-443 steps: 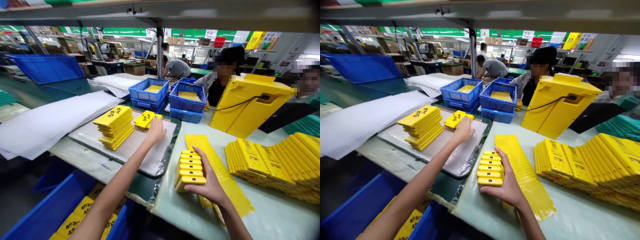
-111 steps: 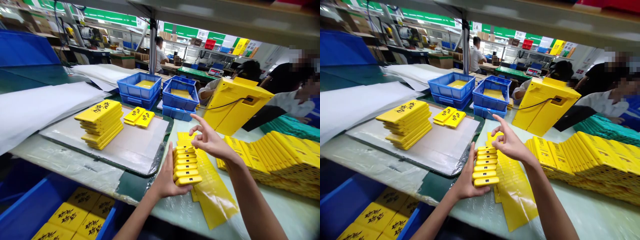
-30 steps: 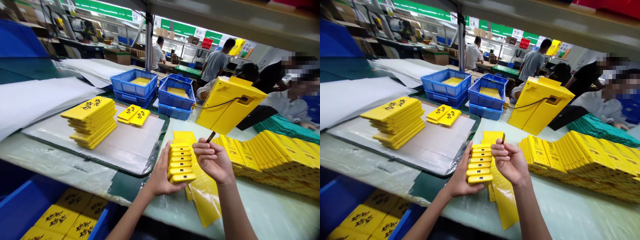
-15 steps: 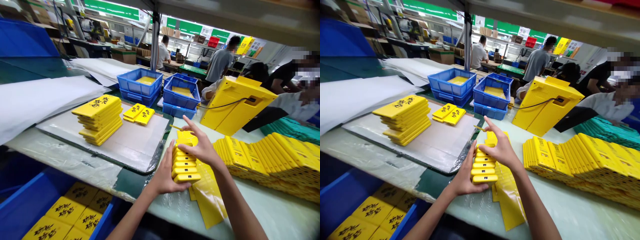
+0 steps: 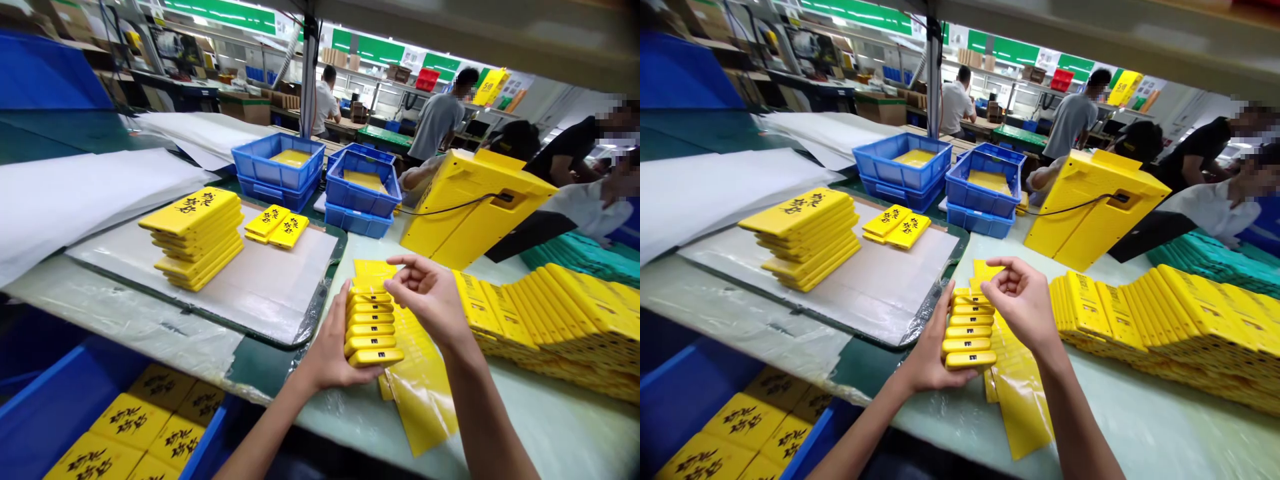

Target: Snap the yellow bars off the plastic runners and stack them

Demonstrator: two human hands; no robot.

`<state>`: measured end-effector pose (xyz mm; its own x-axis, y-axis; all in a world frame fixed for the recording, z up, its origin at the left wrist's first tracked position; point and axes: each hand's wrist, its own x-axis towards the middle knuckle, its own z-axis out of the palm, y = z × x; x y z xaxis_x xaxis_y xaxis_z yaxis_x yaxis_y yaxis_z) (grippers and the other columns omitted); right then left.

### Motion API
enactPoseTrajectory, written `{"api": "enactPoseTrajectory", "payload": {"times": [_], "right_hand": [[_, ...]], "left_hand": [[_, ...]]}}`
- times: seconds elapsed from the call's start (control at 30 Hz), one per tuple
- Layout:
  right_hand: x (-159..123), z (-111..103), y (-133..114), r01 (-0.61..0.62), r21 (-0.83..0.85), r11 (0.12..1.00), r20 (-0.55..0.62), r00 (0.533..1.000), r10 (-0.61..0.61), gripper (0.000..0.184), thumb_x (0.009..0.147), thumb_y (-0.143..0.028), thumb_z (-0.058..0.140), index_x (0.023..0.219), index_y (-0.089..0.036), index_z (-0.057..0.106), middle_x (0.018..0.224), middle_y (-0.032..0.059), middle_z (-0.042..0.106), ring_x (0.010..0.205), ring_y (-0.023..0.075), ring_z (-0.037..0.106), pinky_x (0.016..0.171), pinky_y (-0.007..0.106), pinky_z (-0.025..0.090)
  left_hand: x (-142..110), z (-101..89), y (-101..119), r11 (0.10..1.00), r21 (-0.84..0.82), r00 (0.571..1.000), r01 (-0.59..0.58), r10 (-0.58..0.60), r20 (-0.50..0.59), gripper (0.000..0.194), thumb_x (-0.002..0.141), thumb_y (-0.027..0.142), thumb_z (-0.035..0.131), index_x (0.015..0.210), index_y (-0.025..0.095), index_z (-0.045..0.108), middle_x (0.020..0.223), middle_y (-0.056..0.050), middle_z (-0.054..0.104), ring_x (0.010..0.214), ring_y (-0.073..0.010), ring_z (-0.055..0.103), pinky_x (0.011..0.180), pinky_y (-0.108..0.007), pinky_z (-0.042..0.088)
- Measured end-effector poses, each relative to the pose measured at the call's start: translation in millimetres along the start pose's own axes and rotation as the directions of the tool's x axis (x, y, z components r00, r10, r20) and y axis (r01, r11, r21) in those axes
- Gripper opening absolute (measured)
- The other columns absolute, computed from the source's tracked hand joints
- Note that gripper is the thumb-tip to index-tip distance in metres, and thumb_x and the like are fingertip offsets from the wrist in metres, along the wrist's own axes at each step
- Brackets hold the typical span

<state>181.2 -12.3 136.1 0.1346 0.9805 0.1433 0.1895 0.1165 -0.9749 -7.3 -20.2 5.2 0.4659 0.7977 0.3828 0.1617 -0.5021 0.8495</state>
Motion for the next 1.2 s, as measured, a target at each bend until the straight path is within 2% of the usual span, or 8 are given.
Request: {"api": "enactPoseTrajectory", "payload": {"times": [0.17,0.27,0.43,0.8,0.97,1.2], "right_hand": [[-3.0,2.4,4.1,-0.064,-0.007,0.998,0.038,0.997,0.064,0.050,0.071,-0.026,0.081,0.116,-0.010,0.066,0.072,-0.0021,0.063,0.062,0.0105,0.057,0.059,0.023,0.046],[2.2,5.5,6.8,-0.102,0.036,0.994,0.068,0.993,0.100,0.045,0.067,-0.023,0.080,0.107,-0.011,0.063,0.069,-0.0045,0.061,0.059,0.0086,0.054,0.058,0.021,0.044],[5.7,8.9,6.6,-0.097,0.053,0.994,0.080,0.992,0.092,0.036,0.064,-0.019,0.076,0.094,-0.015,0.058,0.067,-0.0064,0.058,0.059,0.0079,0.053,0.057,0.020,0.041],[4.9,12.0,4.7,-0.019,-0.049,0.999,0.075,0.997,0.022,0.028,0.067,-0.019,0.071,0.091,-0.016,0.058,0.070,-0.0052,0.058,0.062,0.0100,0.053,0.058,0.024,0.040],[8.2,8.2,14.1,-0.082,-0.044,0.996,0.097,0.992,0.086,0.030,0.064,-0.020,0.072,0.089,-0.016,0.057,0.071,-0.0044,0.059,0.061,0.0105,0.052,0.057,0.025,0.040],[9.2,7.5,12.3,-0.088,-0.033,0.996,0.091,0.992,0.090,0.030,0.063,-0.020,0.073,0.088,-0.016,0.057,0.069,-0.0046,0.058,0.060,0.0101,0.052,0.057,0.024,0.039]], "left_hand": [[0.6,-0.1,-0.6,1.000,0.023,1.000,0.004,-0.004,0.003,0.139,0.069,0.064,0.087,0.169,0.024,-0.001,0.172,-0.021,0.019,0.159,-0.0446,0.025,0.128,-0.066,0.028],[-0.6,-0.4,-3.2,0.999,0.036,0.999,0.038,-0.039,0.031,0.140,0.068,0.069,0.086,0.167,0.021,0.000,0.171,-0.024,0.019,0.159,-0.0466,0.024,0.128,-0.067,0.028],[0.4,-2.6,-4.1,0.996,0.070,0.997,0.045,-0.050,0.065,0.139,0.068,0.071,0.084,0.167,0.017,0.002,0.169,-0.027,0.019,0.159,-0.0501,0.021,0.128,-0.071,0.024],[5.1,-5.4,5.2,0.999,0.049,1.000,-0.013,0.012,0.024,0.129,0.069,0.064,0.086,0.163,0.019,0.010,0.161,-0.024,0.032,0.152,-0.0441,0.036,0.126,-0.064,0.034],[4.4,-6.1,4.2,0.995,0.083,0.995,0.063,-0.069,0.074,0.137,0.067,0.071,0.085,0.163,0.013,0.007,0.166,-0.029,0.024,0.157,-0.0487,0.027,0.127,-0.068,0.028],[5.1,-8.1,6.8,0.992,0.091,0.991,0.085,-0.094,0.098,0.135,0.067,0.071,0.083,0.164,0.013,0.010,0.167,-0.028,0.023,0.157,-0.0478,0.026,0.129,-0.066,0.026]]}}
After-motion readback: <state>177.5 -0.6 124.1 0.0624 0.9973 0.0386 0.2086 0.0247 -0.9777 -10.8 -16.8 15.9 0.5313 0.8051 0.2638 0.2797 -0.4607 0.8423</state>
